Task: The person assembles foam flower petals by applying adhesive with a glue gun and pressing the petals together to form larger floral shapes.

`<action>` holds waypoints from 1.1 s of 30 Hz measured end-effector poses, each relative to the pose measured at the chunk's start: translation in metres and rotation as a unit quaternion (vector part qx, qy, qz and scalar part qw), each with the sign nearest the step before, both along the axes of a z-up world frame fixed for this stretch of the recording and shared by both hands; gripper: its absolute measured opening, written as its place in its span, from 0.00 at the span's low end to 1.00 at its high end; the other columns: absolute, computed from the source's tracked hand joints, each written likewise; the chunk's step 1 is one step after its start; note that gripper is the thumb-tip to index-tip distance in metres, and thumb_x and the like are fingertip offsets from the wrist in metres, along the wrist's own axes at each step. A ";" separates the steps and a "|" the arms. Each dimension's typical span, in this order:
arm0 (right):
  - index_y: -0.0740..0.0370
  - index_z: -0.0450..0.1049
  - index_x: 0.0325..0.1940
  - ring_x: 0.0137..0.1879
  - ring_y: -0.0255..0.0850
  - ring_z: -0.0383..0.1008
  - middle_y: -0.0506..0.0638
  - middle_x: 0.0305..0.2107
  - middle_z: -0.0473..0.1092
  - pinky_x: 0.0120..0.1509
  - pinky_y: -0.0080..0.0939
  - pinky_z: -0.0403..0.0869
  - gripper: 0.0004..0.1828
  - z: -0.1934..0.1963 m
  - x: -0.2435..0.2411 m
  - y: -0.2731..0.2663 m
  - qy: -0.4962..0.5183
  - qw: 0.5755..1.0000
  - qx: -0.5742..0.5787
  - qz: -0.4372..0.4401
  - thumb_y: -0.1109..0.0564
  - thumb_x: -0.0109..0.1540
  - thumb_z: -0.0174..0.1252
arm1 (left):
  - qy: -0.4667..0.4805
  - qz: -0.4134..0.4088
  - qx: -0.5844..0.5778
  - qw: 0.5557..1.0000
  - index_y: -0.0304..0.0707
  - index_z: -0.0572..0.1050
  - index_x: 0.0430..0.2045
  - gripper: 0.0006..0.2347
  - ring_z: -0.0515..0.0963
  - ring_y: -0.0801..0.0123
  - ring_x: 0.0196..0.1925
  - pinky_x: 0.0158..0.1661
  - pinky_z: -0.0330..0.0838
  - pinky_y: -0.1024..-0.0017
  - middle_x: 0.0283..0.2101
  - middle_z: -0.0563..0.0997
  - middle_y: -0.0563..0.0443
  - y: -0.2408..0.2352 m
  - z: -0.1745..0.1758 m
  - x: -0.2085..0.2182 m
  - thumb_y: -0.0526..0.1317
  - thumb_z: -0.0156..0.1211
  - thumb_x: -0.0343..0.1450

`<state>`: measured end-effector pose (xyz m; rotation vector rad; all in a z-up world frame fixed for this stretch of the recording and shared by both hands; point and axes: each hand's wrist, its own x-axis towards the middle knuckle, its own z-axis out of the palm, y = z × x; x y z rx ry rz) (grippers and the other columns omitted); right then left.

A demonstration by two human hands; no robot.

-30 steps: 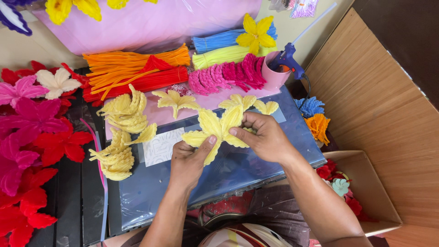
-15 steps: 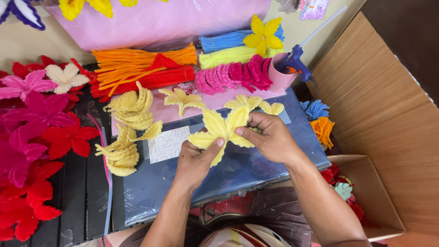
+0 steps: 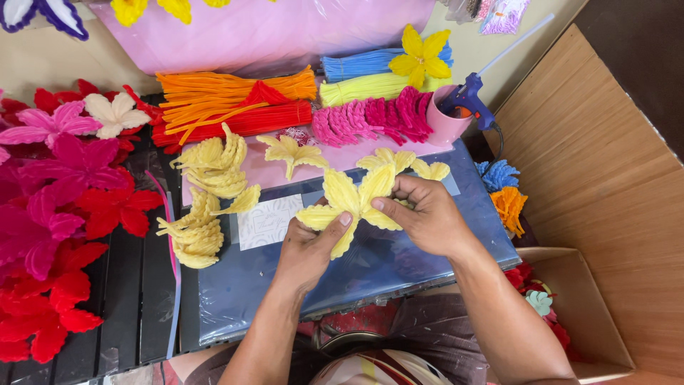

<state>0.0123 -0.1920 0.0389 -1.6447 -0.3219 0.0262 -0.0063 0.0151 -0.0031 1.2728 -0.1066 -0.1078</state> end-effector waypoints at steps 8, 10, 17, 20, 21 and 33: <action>0.69 0.80 0.38 0.32 0.33 0.70 0.53 0.26 0.78 0.39 0.34 0.75 0.04 -0.004 0.003 -0.003 0.008 1.000 -0.022 0.010 0.64 0.64 0.63 | 0.044 0.018 -0.019 0.999 0.25 0.79 0.49 0.17 0.78 0.73 0.32 0.34 0.80 0.71 0.30 0.83 0.43 0.005 -0.031 0.006 0.40 0.69 0.71; 0.69 0.80 0.38 0.32 0.33 0.70 0.53 0.26 0.78 0.39 0.35 0.75 0.04 -0.010 0.005 -0.008 0.014 1.000 -0.023 0.013 0.64 0.65 0.63 | 0.046 0.016 -0.018 0.999 0.25 0.80 0.49 0.16 0.79 0.73 0.32 0.34 0.80 0.71 0.30 0.83 0.42 0.005 -0.024 0.006 0.40 0.69 0.71; 0.69 0.80 0.37 0.30 0.32 0.68 0.51 0.24 0.76 0.37 0.34 0.73 0.05 -0.004 0.007 -0.002 0.029 0.999 -0.027 0.023 0.63 0.65 0.63 | 0.056 0.021 -0.017 0.998 0.27 0.81 0.40 0.12 0.78 0.74 0.30 0.33 0.79 0.73 0.27 0.81 0.45 0.001 0.001 0.000 0.39 0.69 0.71; 0.69 0.80 0.36 0.29 0.32 0.67 0.51 0.23 0.76 0.36 0.33 0.72 0.05 -0.016 0.010 -0.009 0.032 0.999 -0.032 0.027 0.63 0.65 0.63 | 0.063 0.020 -0.018 0.998 0.27 0.81 0.39 0.11 0.79 0.74 0.29 0.32 0.80 0.73 0.27 0.81 0.45 0.002 0.003 -0.001 0.39 0.69 0.71; 0.69 0.80 0.36 0.29 0.32 0.67 0.51 0.23 0.76 0.36 0.33 0.72 0.05 -0.016 0.010 -0.009 0.032 0.999 -0.032 0.027 0.63 0.65 0.63 | 0.063 0.020 -0.018 0.998 0.27 0.81 0.39 0.11 0.79 0.74 0.29 0.32 0.80 0.73 0.27 0.81 0.45 0.002 0.000 0.000 0.39 0.69 0.71; 0.68 0.78 0.34 0.28 0.32 0.67 0.50 0.22 0.75 0.35 0.31 0.71 0.05 -0.007 0.011 -0.006 0.033 0.998 -0.043 0.040 0.64 0.64 0.63 | 0.065 0.018 -0.026 0.997 0.31 0.81 0.33 0.08 0.77 0.74 0.29 0.32 0.78 0.74 0.25 0.78 0.48 0.001 0.016 -0.003 0.39 0.69 0.71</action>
